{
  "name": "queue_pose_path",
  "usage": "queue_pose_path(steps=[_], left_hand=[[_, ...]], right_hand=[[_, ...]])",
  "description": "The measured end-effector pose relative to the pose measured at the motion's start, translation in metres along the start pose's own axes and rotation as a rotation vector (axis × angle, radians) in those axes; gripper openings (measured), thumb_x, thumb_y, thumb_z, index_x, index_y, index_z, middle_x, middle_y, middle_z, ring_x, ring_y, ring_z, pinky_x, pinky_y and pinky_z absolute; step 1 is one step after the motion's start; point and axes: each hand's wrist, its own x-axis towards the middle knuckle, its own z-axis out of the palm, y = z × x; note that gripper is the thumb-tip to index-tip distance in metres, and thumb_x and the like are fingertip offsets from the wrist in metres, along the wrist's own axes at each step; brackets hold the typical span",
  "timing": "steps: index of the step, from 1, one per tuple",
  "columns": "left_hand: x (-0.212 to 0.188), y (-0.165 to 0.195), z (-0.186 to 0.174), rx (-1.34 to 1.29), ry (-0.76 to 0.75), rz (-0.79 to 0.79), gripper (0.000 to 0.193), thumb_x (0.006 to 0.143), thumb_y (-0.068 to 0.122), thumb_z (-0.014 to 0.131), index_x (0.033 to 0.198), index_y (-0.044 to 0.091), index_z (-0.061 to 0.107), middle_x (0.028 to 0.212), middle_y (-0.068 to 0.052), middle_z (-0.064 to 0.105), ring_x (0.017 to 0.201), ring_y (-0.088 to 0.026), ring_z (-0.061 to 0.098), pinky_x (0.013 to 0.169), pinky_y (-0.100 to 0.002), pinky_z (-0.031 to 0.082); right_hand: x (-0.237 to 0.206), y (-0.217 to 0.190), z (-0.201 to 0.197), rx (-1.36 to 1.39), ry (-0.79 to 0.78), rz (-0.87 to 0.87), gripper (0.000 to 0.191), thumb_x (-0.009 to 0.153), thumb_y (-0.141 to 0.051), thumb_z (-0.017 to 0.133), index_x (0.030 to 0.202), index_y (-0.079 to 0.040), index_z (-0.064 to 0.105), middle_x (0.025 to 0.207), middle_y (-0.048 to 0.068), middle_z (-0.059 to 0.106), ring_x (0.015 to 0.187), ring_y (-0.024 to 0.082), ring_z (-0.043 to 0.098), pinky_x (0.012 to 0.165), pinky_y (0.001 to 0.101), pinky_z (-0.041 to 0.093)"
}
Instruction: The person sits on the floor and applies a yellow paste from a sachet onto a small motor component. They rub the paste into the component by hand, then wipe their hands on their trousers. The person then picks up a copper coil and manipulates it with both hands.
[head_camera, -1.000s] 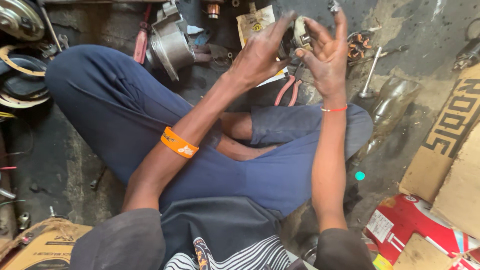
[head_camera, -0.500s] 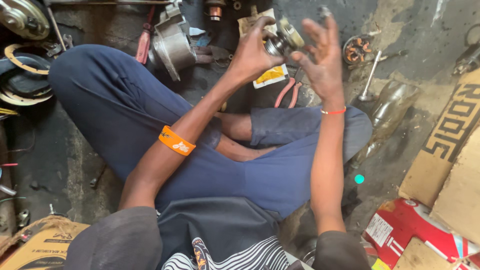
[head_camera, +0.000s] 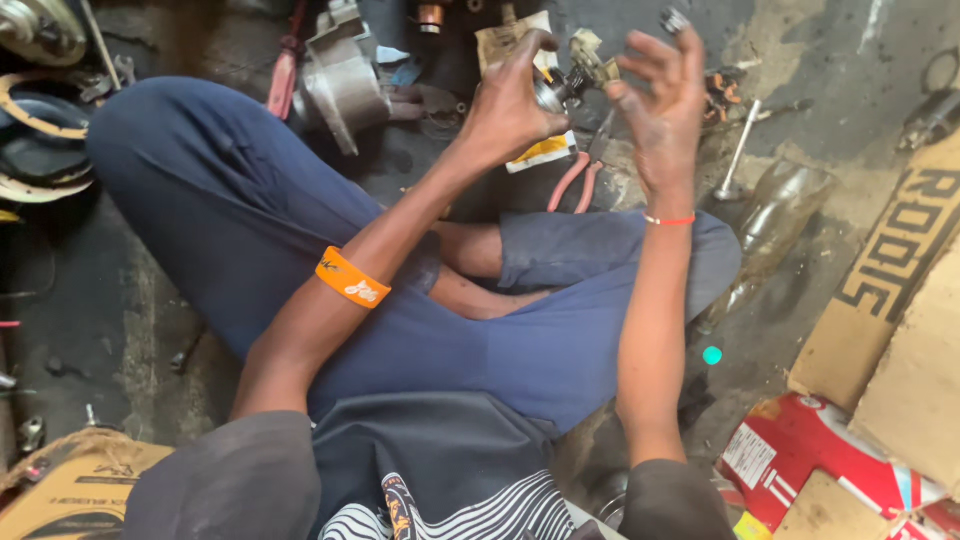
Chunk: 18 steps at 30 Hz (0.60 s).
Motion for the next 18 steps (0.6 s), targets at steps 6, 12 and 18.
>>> queue_pose_path(steps=[6,12,18], left_hand=[[0.007,-0.009,0.001,0.03,0.255,0.045,0.085,0.062,0.022,0.092,0.129,-0.003,0.047,0.113,-0.024,0.067,0.105,-0.041,0.068,0.092,-0.045,0.056],[0.008,-0.009,0.001,0.042,0.282,0.078,0.077,0.067,0.021,0.093,0.129,0.001,0.051,0.116,-0.022,0.066,0.11,-0.038,0.067,0.097,-0.045,0.054],[0.005,-0.001,0.0,0.019,0.278,0.137,0.074,0.07,0.016,0.091,0.131,0.005,0.051,0.117,-0.019,0.066,0.112,-0.038,0.067,0.098,-0.045,0.055]], right_hand=[[-0.009,-0.019,-0.004,0.344,-0.07,0.199,0.07,0.111,-0.056,0.052,0.15,0.001,0.049,0.081,0.007,0.056,0.07,0.017,0.056,0.067,0.0296,0.049],[-0.011,-0.031,0.003,0.437,-0.189,0.346,0.088,0.107,-0.075,0.033,0.149,0.001,0.049,0.068,0.006,0.048,0.054,0.015,0.043,0.055,0.0275,0.036],[-0.007,-0.034,0.021,0.429,-0.248,0.392,0.092,0.103,-0.077,0.032,0.152,0.0,0.045,0.065,0.007,0.049,0.05,0.016,0.043,0.053,0.0271,0.037]])
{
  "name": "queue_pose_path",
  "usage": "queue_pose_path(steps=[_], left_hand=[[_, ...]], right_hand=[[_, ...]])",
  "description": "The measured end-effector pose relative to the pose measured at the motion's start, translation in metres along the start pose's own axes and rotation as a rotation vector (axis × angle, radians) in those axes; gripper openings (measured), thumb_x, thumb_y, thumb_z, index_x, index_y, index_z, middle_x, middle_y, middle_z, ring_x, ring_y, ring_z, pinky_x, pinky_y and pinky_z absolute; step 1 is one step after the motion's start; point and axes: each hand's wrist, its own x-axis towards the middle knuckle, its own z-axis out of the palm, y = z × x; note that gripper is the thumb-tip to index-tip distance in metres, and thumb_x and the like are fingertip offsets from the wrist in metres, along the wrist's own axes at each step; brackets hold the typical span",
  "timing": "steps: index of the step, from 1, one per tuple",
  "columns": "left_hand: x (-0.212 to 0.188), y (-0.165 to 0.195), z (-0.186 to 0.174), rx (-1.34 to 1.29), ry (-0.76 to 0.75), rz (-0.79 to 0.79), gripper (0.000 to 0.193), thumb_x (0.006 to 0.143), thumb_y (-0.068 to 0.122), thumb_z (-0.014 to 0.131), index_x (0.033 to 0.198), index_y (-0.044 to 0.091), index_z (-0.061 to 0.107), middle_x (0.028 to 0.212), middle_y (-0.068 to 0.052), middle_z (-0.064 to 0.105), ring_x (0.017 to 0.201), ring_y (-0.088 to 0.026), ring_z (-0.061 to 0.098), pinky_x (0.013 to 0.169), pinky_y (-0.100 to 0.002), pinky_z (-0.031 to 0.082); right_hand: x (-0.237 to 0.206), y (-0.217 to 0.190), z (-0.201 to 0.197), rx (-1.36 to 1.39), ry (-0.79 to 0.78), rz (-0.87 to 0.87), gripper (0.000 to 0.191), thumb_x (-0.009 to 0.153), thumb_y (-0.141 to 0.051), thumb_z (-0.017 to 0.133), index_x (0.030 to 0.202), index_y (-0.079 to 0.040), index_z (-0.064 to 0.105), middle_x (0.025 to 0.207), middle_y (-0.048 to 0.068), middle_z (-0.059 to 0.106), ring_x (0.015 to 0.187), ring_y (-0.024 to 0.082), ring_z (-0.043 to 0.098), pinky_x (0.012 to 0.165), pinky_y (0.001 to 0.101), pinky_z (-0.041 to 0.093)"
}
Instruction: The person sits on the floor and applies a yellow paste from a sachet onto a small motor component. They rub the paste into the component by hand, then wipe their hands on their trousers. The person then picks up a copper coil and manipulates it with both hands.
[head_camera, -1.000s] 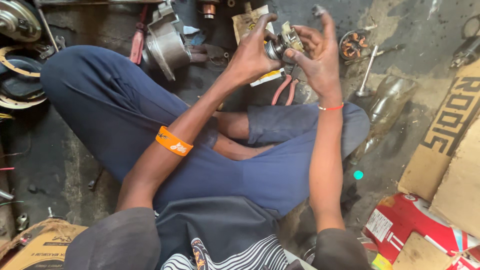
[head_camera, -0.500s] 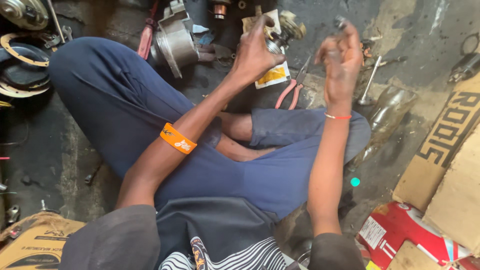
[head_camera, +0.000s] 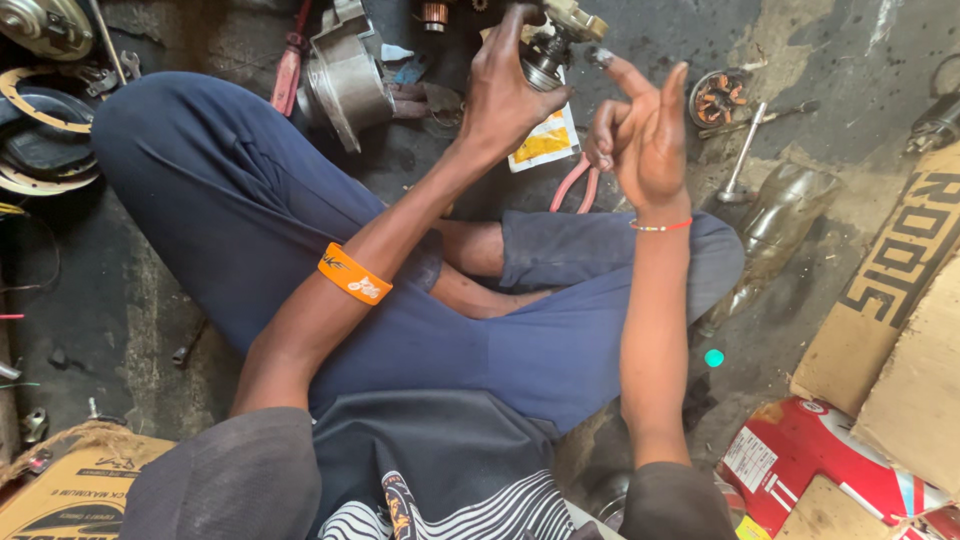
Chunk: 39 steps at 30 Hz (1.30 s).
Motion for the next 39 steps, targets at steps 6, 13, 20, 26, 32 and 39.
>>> queue_pose_path(steps=[6,13,20,26,32,39], left_hand=[[-0.003,0.004,0.0,0.029,-0.02,0.004,0.078,0.07,0.015,0.092,0.135,0.007,0.049,0.119,-0.018,0.063,0.111,-0.038,0.067,0.095,-0.045,0.057],[-0.008,0.007,0.002,0.098,-0.058,0.087,0.087,0.072,0.01,0.091,0.144,0.007,0.042,0.129,-0.02,0.055,0.113,-0.044,0.064,0.093,-0.046,0.059],[-0.013,-0.001,0.0,0.321,-0.16,0.162,0.094,0.077,0.008,0.088,0.154,0.003,0.033,0.133,-0.025,0.051,0.102,-0.048,0.066,0.081,-0.049,0.058],[-0.01,-0.01,0.005,0.34,-0.097,0.163,0.092,0.076,0.014,0.091,0.15,0.003,0.037,0.134,-0.028,0.05,0.104,-0.046,0.066,0.084,-0.046,0.059],[-0.001,-0.015,0.007,0.163,-0.057,0.037,0.083,0.07,0.022,0.096,0.137,0.003,0.052,0.128,-0.02,0.063,0.116,-0.039,0.066,0.101,-0.043,0.056],[-0.001,-0.01,0.004,-0.006,-0.112,0.047,0.073,0.074,0.022,0.091,0.135,0.002,0.056,0.131,-0.016,0.068,0.124,-0.033,0.066,0.11,-0.04,0.052]], right_hand=[[0.007,0.008,0.008,0.04,-0.026,0.023,0.09,0.105,-0.076,0.032,0.151,0.001,0.041,0.065,0.007,0.049,0.047,0.014,0.041,0.049,0.0255,0.035],[0.011,0.012,0.013,0.168,-0.094,0.032,0.083,0.106,-0.074,0.031,0.151,-0.006,0.043,0.059,0.006,0.046,0.038,0.012,0.035,0.042,0.0232,0.031],[0.014,0.02,0.037,0.307,-0.105,0.035,0.087,0.099,-0.076,0.03,0.154,-0.009,0.041,0.059,0.006,0.048,0.034,0.008,0.033,0.038,0.0214,0.03],[-0.005,0.004,0.04,0.155,-0.086,0.022,0.108,0.093,-0.085,0.029,0.166,-0.005,0.034,0.055,0.004,0.045,0.039,0.011,0.034,0.044,0.0255,0.033],[-0.017,-0.012,0.018,0.149,-0.03,-0.085,0.1,0.101,-0.081,0.029,0.153,0.001,0.052,0.053,0.0,0.041,0.037,0.006,0.029,0.042,0.0216,0.027],[-0.007,-0.009,0.016,-0.085,0.101,0.011,0.101,0.1,-0.08,0.03,0.153,0.003,0.049,0.064,0.003,0.048,0.044,0.009,0.032,0.045,0.024,0.028]])
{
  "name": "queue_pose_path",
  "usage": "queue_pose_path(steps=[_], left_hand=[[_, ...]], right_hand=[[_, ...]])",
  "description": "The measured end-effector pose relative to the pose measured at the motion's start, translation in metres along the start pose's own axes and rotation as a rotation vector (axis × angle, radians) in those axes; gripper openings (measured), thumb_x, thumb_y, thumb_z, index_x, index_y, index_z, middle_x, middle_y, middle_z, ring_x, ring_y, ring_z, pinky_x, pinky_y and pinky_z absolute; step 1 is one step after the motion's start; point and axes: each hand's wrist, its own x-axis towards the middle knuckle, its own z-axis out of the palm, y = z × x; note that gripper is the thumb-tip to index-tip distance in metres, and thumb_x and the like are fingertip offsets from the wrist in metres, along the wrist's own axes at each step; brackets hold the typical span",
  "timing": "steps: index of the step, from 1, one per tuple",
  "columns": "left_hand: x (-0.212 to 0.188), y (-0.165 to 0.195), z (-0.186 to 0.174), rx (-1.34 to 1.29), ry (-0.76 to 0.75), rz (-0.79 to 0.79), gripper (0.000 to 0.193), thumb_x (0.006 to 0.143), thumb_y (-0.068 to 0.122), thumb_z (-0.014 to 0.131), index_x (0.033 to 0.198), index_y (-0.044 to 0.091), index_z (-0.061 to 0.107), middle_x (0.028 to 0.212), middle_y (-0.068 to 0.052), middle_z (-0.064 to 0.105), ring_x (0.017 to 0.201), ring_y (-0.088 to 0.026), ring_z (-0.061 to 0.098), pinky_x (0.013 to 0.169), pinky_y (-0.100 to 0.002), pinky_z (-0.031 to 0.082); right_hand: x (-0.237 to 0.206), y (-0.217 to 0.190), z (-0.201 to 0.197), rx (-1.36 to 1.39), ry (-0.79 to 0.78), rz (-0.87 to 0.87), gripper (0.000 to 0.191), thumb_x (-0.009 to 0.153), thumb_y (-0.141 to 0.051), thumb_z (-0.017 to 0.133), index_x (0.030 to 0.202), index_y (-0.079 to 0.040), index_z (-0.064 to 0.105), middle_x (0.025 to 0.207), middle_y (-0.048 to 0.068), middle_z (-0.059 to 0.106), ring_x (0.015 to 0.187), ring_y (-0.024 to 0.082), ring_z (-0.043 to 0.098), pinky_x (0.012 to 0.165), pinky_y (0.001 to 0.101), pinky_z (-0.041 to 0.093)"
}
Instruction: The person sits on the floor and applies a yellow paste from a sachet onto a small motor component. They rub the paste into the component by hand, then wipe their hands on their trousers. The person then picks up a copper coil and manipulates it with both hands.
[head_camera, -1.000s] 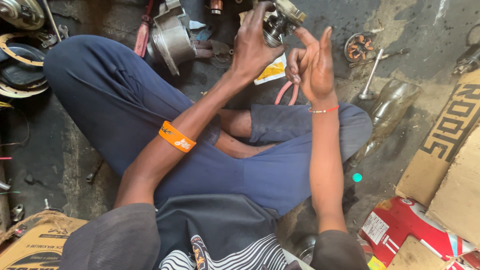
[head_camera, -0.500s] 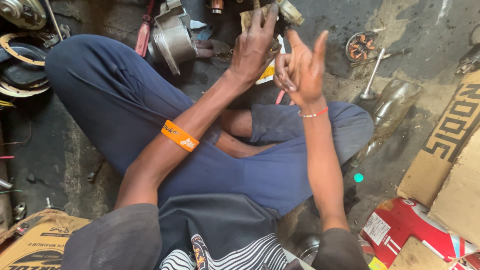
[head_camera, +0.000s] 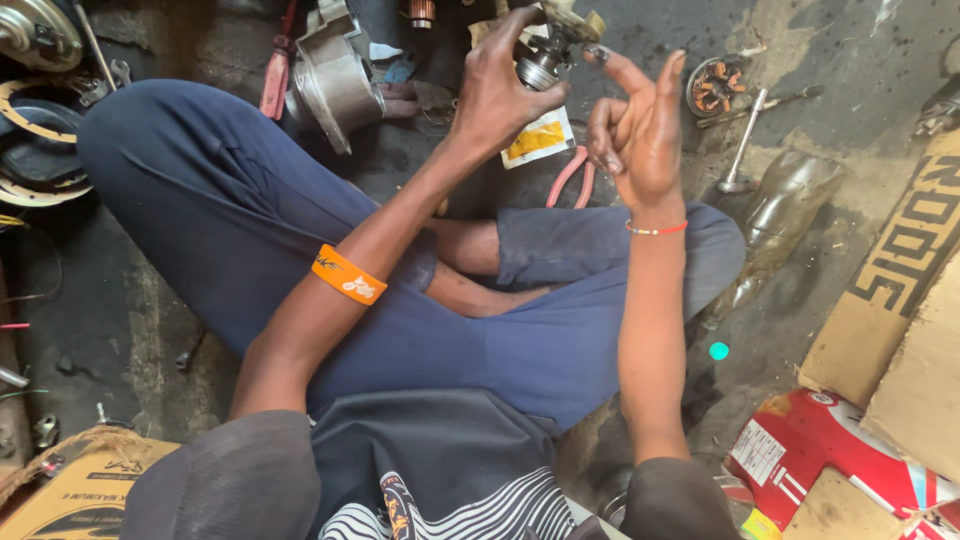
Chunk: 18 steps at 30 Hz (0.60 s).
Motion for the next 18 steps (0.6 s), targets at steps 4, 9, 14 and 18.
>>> queue_pose_path(steps=[4,9,14,18], left_hand=[[-0.003,0.002,0.002,0.031,0.006,0.036,0.08,0.074,0.022,0.092,0.14,0.002,0.051,0.134,-0.018,0.064,0.126,-0.035,0.063,0.11,-0.042,0.05],[-0.004,0.003,0.002,0.025,0.015,0.091,0.081,0.077,0.018,0.092,0.144,0.006,0.049,0.138,-0.017,0.062,0.13,-0.036,0.061,0.112,-0.042,0.051],[-0.005,0.01,0.001,0.006,0.018,0.065,0.082,0.076,0.016,0.093,0.144,0.008,0.048,0.134,-0.018,0.062,0.124,-0.036,0.063,0.107,-0.043,0.053],[-0.005,0.014,-0.004,0.049,0.012,-0.027,0.079,0.076,0.017,0.093,0.143,0.012,0.051,0.125,-0.018,0.062,0.115,-0.037,0.066,0.097,-0.045,0.057]], right_hand=[[0.001,0.002,0.005,-0.08,0.006,0.018,0.106,0.099,-0.083,0.031,0.157,0.005,0.046,0.067,0.006,0.052,0.046,0.008,0.035,0.046,0.022,0.029],[0.007,0.006,0.007,-0.103,0.004,0.048,0.111,0.095,-0.084,0.033,0.16,0.005,0.034,0.069,0.008,0.058,0.046,0.009,0.038,0.045,0.021,0.031],[0.006,0.009,0.008,0.003,-0.048,0.047,0.11,0.097,-0.083,0.034,0.163,0.004,0.033,0.069,0.008,0.055,0.045,0.009,0.036,0.046,0.0219,0.032],[-0.006,0.005,0.001,0.098,-0.141,-0.033,0.103,0.104,-0.081,0.031,0.157,0.006,0.039,0.059,0.004,0.049,0.041,0.007,0.034,0.046,0.0219,0.033]])
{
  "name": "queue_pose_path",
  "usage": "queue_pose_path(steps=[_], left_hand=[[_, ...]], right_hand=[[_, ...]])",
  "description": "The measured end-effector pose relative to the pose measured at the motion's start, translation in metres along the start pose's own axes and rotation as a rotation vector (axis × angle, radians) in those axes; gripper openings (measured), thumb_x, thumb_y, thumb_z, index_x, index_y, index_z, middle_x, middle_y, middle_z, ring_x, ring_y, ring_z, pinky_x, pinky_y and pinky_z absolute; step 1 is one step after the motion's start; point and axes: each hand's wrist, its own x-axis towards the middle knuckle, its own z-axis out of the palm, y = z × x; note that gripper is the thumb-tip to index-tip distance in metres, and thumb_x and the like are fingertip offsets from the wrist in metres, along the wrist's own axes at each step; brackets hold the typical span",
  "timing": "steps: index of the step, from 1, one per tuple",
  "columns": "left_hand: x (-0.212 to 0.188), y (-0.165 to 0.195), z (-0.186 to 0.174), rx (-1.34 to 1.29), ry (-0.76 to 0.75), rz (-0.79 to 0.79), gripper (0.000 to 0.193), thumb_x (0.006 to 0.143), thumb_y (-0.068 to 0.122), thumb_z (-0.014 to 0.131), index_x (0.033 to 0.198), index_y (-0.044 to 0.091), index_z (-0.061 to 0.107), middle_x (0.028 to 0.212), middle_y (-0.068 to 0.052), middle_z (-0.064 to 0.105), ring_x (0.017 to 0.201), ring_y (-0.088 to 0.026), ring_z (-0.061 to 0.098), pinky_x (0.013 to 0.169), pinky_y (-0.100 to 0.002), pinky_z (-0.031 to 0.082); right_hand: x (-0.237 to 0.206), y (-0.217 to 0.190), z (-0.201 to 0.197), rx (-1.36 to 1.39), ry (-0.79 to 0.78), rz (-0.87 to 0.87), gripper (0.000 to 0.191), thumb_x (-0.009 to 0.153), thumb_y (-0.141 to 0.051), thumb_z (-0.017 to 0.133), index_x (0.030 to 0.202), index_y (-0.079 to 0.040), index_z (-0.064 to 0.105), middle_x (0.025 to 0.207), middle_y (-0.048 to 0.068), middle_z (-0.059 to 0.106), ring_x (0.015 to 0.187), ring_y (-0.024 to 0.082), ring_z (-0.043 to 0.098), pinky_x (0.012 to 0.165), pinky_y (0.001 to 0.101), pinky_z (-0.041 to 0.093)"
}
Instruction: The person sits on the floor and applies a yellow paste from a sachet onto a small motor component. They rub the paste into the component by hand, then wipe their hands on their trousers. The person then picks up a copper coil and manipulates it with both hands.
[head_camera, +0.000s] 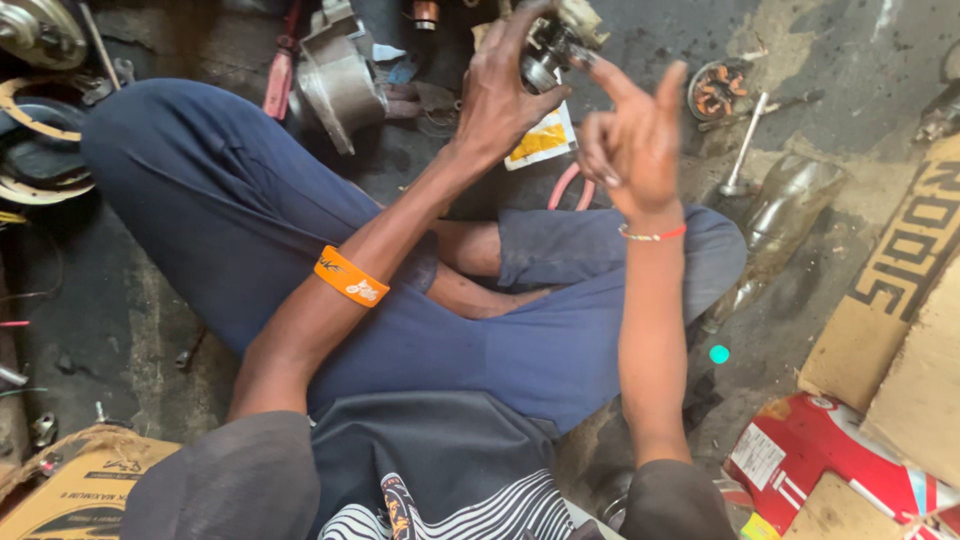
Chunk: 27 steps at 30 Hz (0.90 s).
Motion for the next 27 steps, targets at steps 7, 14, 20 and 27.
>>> queue_pose_path(steps=[7,14,20,27], left_hand=[[-0.001,0.006,0.0,0.109,0.031,0.112,0.088,0.074,0.008,0.09,0.147,0.011,0.04,0.128,-0.023,0.053,0.115,-0.046,0.059,0.094,-0.049,0.056],[0.001,0.004,-0.008,0.235,-0.105,0.293,0.084,0.077,-0.004,0.077,0.151,0.006,0.037,0.119,-0.021,0.055,0.108,-0.043,0.062,0.093,-0.05,0.052],[0.006,-0.002,-0.007,0.439,-0.17,0.469,0.068,0.087,-0.002,0.067,0.15,0.003,0.042,0.109,-0.019,0.058,0.099,-0.038,0.063,0.089,-0.048,0.053],[0.004,-0.001,-0.007,0.56,-0.214,0.51,0.07,0.084,0.001,0.067,0.15,0.002,0.045,0.102,-0.017,0.064,0.097,-0.036,0.064,0.085,-0.045,0.053]], right_hand=[[0.002,0.004,0.002,-0.523,0.384,-0.252,0.051,0.112,-0.043,0.052,0.142,-0.003,0.058,0.093,0.008,0.055,0.069,0.012,0.047,0.06,0.0245,0.039],[0.003,0.001,0.009,-1.357,0.323,-0.415,0.058,0.087,0.014,0.061,0.141,-0.004,0.066,0.153,0.018,0.046,0.147,0.036,0.044,0.119,0.041,0.041],[0.011,0.016,-0.002,-1.616,0.298,-0.393,0.054,0.087,0.016,0.058,0.138,-0.001,0.064,0.161,0.019,0.044,0.149,0.04,0.04,0.128,0.048,0.036],[0.015,0.038,-0.006,-1.761,0.207,-0.321,0.053,0.09,0.009,0.06,0.142,0.002,0.061,0.165,0.022,0.036,0.148,0.041,0.039,0.118,0.0495,0.039]])
